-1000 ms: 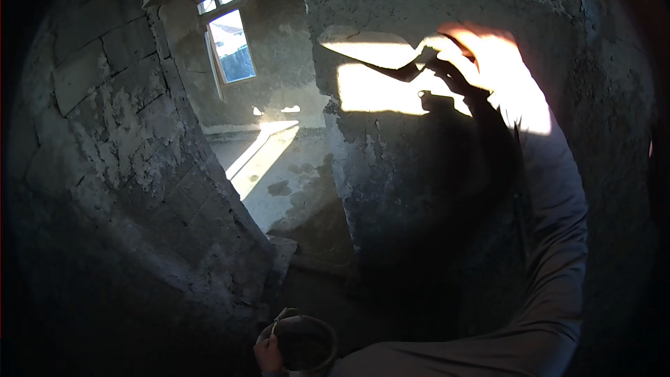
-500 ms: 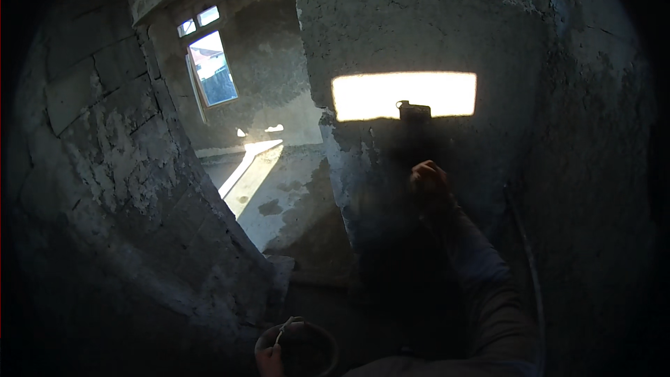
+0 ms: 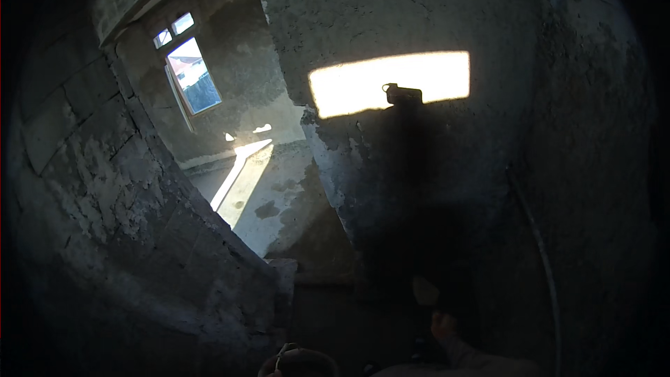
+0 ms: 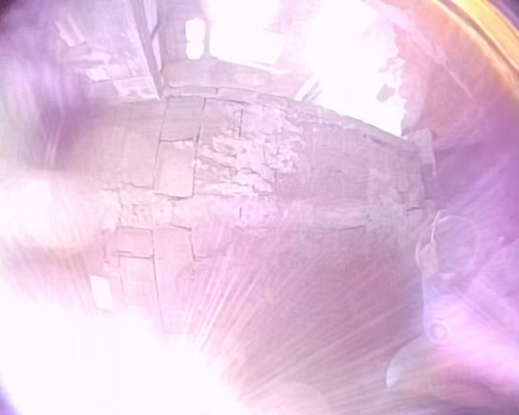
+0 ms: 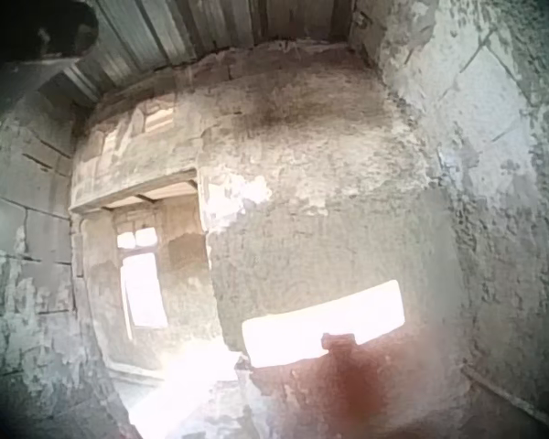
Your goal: The person mixes cement in a bucket using a trowel, carries the bucket into another room, and applies the cement onto a wall using the trowel.
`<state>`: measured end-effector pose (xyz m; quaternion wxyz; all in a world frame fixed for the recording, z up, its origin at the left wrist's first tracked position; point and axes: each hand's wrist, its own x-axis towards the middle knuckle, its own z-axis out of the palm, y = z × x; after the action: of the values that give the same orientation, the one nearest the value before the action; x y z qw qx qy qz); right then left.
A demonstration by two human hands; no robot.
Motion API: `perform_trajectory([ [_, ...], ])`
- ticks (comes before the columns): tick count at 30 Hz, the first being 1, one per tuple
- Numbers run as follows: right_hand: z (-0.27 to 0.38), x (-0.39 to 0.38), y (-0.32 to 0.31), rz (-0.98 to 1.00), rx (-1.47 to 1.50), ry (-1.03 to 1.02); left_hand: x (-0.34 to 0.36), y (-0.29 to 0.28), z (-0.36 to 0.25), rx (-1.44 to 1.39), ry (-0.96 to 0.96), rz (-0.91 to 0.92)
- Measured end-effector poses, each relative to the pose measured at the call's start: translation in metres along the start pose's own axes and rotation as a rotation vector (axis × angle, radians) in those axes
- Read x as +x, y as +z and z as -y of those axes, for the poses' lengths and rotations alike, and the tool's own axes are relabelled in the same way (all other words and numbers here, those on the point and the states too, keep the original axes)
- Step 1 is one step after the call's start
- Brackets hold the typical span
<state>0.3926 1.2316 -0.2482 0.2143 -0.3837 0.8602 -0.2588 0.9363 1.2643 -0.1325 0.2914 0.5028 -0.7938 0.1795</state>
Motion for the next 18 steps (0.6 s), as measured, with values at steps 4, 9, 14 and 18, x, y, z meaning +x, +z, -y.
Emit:
perform_trajectory([
  [4,-0.102,-0.020,-0.007,0.067,-0.027,0.069,0.005,0.010,-0.014,-0.354,-0.915,0.429],
  [9,-0.093,0.005,-0.039,0.340,-0.179,-0.056,0.015,0.036,-0.021,-0.554,-1.157,0.490],
  [14,0.040,0.045,-0.099,0.641,-0.089,-0.596,0.106,0.033,-0.086,-0.640,-1.092,0.395],
  [18,0.112,0.078,-0.090,0.671,-0.424,-1.077,0.161,0.056,-0.126,-0.699,-0.976,0.483],
])
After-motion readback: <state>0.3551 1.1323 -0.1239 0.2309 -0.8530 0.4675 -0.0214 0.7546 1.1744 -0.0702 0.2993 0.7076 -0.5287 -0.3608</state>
